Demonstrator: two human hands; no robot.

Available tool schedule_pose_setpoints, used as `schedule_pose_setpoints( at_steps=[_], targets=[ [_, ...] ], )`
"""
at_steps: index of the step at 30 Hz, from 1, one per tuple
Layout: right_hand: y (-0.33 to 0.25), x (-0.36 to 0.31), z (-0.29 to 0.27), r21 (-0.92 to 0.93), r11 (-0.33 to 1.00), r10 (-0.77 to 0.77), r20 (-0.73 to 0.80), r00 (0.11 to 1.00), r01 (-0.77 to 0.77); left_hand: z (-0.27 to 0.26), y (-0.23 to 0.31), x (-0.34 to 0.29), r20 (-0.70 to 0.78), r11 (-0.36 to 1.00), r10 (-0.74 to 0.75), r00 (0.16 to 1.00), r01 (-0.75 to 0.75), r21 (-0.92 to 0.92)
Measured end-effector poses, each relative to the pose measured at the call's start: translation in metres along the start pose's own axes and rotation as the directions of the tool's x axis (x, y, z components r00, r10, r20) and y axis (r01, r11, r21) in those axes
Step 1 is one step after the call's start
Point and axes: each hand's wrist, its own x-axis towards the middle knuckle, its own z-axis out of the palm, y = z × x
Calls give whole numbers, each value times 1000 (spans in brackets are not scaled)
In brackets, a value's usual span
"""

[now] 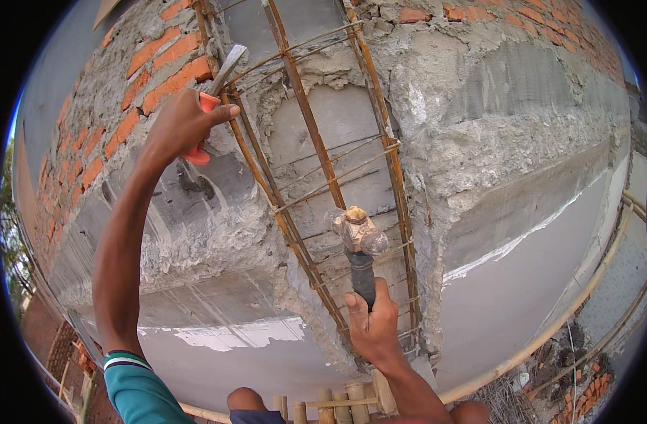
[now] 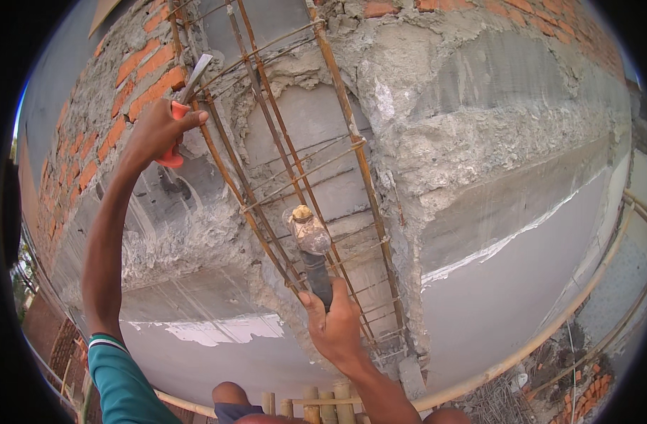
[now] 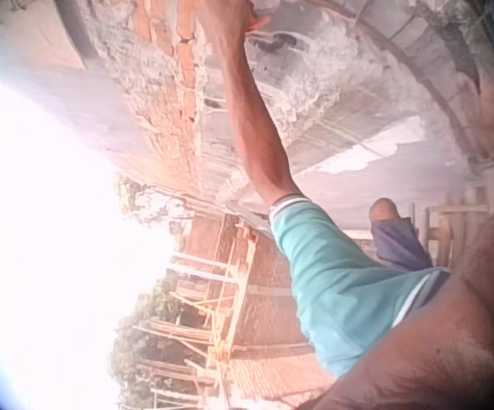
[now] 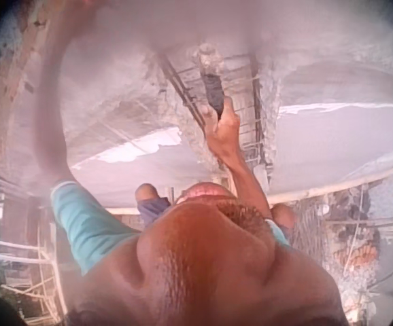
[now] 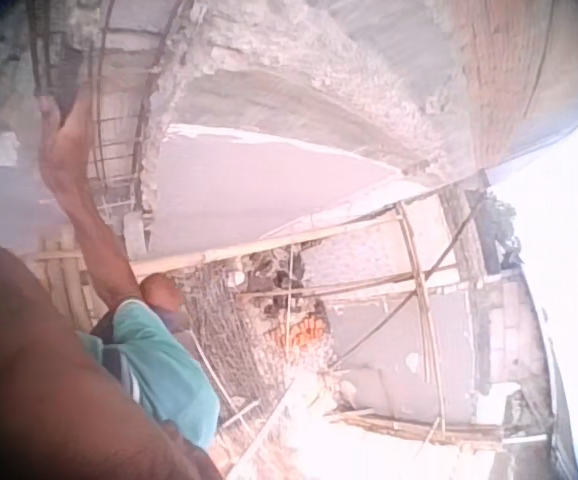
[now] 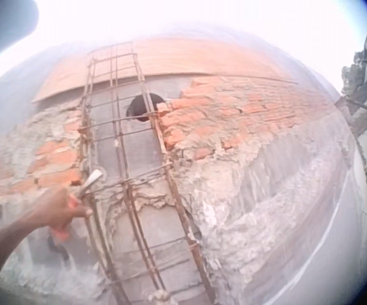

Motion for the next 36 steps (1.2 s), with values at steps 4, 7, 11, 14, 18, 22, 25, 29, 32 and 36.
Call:
schedule_pose_setpoints(
  at_steps=[4, 7, 11, 14, 18, 22, 25, 29, 32, 36],
  targets=[
    [-14, 39, -23, 154, 974, -111, -313, 943, 166, 2, -1, -2, -63, 997, 75, 995, -75, -5],
    [-24, 84, -34, 168, 984, -10, -313, 950, 65, 5, -4, 0, -75, 997, 76, 994, -76, 1],
    [-27, 102, -37, 32, 998, 59, -269, 961, -52, 8, -7, 1, -104, 986, 161, 981, -156, 53],
    [-23, 102, -34, -9, 998, -62, -414, 908, 64, 7, -4, -4, -141, 982, 190, 972, -191, 4],
    [-25, 117, -36, -83, 996, -1, -279, 960, -24, -10, 8, -13, -31, 1000, -11, 999, 12, 11],
    [-43, 133, -37, -159, 987, -38, -267, 963, -5, -27, 9, -29, 24, 993, 120, 992, -120, -3],
    [-58, 146, -30, -166, 986, -81, -375, 923, 19, -29, 8, -36, 17, 984, 167, 986, -166, -61],
    [-70, 169, -31, -105, 994, -10, -358, 934, -30, -31, 12, -38, 123, 996, 4, 992, 7, -87],
    [-69, 177, -39, -214, 976, -73, -478, 875, -35, -29, 4, -38, 93, 984, 159, 983, -150, -101],
    [-72, 176, -38, -157, 988, -31, -228, 973, -5, -21, -2, -35, 30, 984, 138, 990, -133, -117]
  ],
)
